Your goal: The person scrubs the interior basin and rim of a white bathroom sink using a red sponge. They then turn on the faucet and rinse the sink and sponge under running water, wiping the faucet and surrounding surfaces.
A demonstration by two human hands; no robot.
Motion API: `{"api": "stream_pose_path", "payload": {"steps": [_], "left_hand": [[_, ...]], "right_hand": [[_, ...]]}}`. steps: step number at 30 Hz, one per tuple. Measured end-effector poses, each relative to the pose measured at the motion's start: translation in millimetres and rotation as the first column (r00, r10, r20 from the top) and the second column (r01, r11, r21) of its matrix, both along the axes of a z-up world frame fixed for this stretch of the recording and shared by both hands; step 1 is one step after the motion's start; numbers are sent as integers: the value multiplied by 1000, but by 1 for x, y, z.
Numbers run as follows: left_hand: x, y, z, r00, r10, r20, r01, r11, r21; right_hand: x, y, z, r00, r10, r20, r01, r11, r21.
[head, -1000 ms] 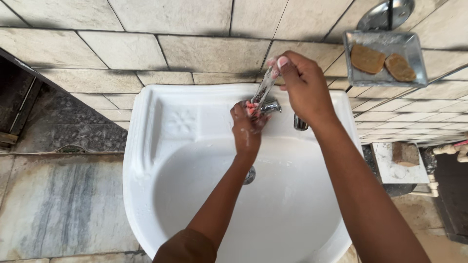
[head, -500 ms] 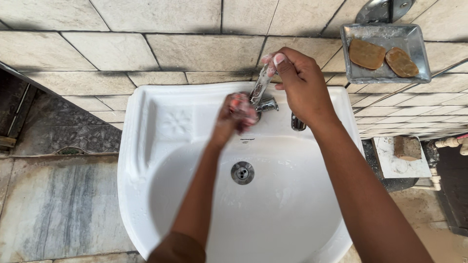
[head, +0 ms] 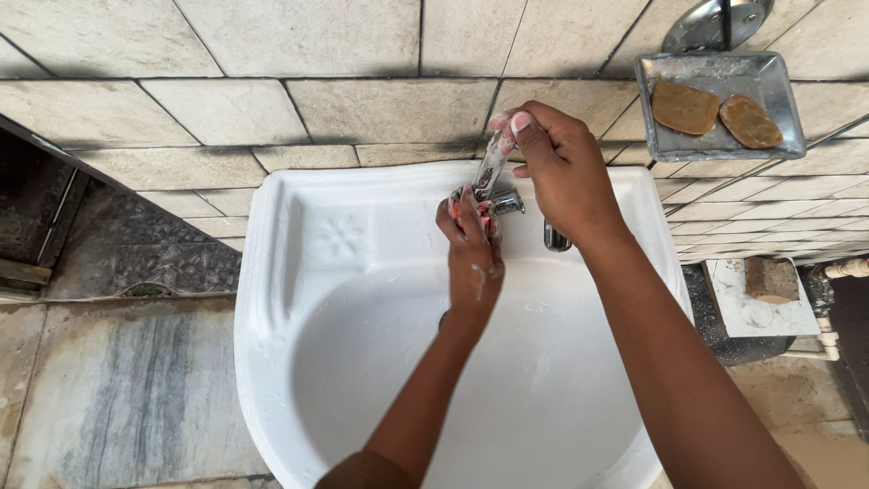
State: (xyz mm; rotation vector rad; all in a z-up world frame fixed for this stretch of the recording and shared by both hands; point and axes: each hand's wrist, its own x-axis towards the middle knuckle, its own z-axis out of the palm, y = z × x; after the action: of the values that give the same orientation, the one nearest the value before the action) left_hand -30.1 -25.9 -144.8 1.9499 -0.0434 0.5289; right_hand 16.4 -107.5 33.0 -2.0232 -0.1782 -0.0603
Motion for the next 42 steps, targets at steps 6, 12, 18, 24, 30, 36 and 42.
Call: {"api": "stream_pose_path", "payload": {"steps": [6,12,18,24,30,36,42], "left_hand": [[46,35,-65,919,-395,-21,198,506,-840],[53,30,-33,991,102,-83,-116,978,-174],[16,41,27,941,-152,-303,161,987,6],[-9,38,28,940,-173,-295,165,985,-52],[-22,42,12,988,-126,-91,118,989,-89],[21,36,-7,990,-129,59,136,981,-139],[27,35,-21,989,134,-57,-129,988,81]], "right_hand": [[3,-3,0,1000,13,-7,-13,1000,3],[5,-2,-7,1000,4,7,-4,999,32],[5,-4,-13,1000,13,26,-16,994,109],[-25,-17,-26,998,3,70,-22,965,261],[-44,-15,-16,993,82,85,-105,944,313],[-36,-2,-12,998,38,59,-53,957,285],[-40,-41,-75,994,72,-83,-8,802,597]]}}
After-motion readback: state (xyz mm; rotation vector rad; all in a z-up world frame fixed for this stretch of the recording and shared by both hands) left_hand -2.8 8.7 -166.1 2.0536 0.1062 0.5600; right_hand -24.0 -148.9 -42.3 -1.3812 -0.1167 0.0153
